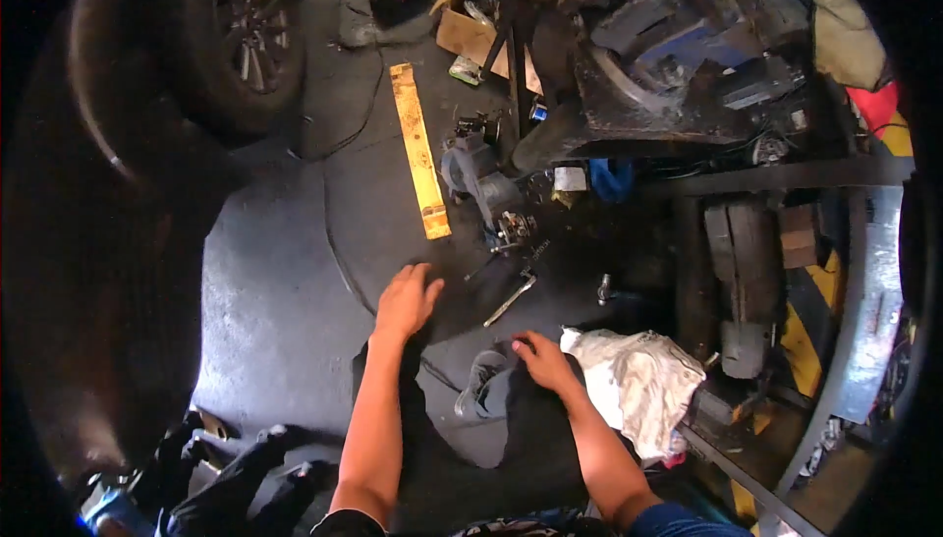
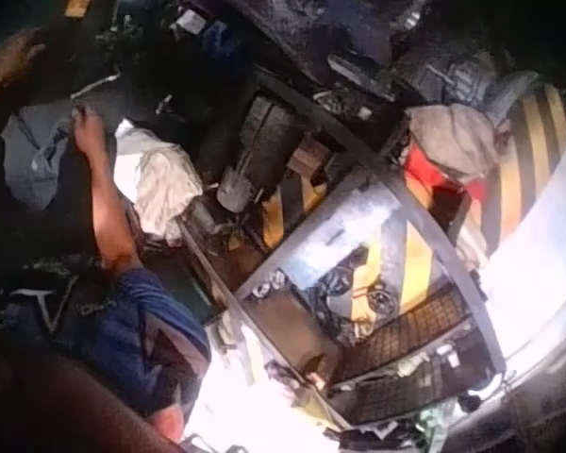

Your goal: The recorder uses a vise and wrench to repair a vehicle component and then unboxes a new replacement part.

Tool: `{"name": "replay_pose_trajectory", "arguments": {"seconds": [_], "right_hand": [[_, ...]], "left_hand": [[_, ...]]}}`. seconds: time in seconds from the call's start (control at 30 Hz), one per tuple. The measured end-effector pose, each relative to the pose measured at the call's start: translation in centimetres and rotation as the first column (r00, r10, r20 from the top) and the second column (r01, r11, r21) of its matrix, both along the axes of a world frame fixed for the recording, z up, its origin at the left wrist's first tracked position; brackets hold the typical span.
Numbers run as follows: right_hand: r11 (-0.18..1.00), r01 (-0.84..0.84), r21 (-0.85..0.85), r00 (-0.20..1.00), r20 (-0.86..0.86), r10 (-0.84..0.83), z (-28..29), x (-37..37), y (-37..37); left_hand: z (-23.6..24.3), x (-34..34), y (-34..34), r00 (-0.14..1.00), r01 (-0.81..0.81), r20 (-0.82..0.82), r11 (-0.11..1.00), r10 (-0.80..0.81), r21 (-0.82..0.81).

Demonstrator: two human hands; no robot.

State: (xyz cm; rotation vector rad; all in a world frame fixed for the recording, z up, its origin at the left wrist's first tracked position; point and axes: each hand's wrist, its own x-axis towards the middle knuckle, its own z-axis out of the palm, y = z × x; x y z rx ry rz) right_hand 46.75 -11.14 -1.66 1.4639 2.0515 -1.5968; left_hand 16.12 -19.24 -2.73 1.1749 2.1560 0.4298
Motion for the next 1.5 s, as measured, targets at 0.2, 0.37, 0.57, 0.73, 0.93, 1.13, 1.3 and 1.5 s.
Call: {"name": "replay_pose_trajectory", "arguments": {"seconds": [0.2,0.37,0.57,0.73,0.93,1.13,1.3,1.5], "right_hand": [[0.998,-0.058,-0.008,0.998,-0.016,0.058,8.0,7.2,-0.1],[0.987,-0.161,-0.016,0.987,0.027,0.161,13.2,9.1,2.8],[0.919,-0.395,0.023,0.916,-0.067,0.395,22.6,-0.6,0.1],[0.859,-0.512,0.016,0.853,-0.102,0.511,27.3,-7.5,-4.4],[0.571,-0.817,-0.076,0.574,-0.192,0.796,32.2,-18.8,-21.0],[0.262,-0.955,0.141,0.216,-0.275,0.937,42.0,-29.6,-41.7],[0.19,-0.972,0.141,0.104,-0.468,0.877,49.6,-38.7,-55.9],[0.158,-0.986,0.051,0.085,-0.66,0.746,56.9,-45.6,-70.8]], "left_hand": [[13.3,4.3,-18.1,0.912,-0.386,0.054,0.895,0.407,-0.221],[21.6,11.2,-33.2,0.846,-0.449,0.062,0.772,0.529,-0.45],[28.2,23.2,-50.3,0.502,-0.758,0.094,0.49,0.86,-0.431],[31.1,28.0,-55.9,0.31,-0.791,0.094,0.312,0.946,-0.526],[31.0,28.2,-62.4,0.047,-0.922,0.107,0.084,0.993,-0.377],[36.2,21.9,-68.8,-0.208,-0.976,0.18,-0.217,0.961,0.032],[48.4,16.4,-74.0,-0.251,-0.909,0.257,-0.318,0.933,0.268],[57.9,10.5,-77.9,-0.262,-0.821,0.315,-0.382,0.912,0.424]]}}
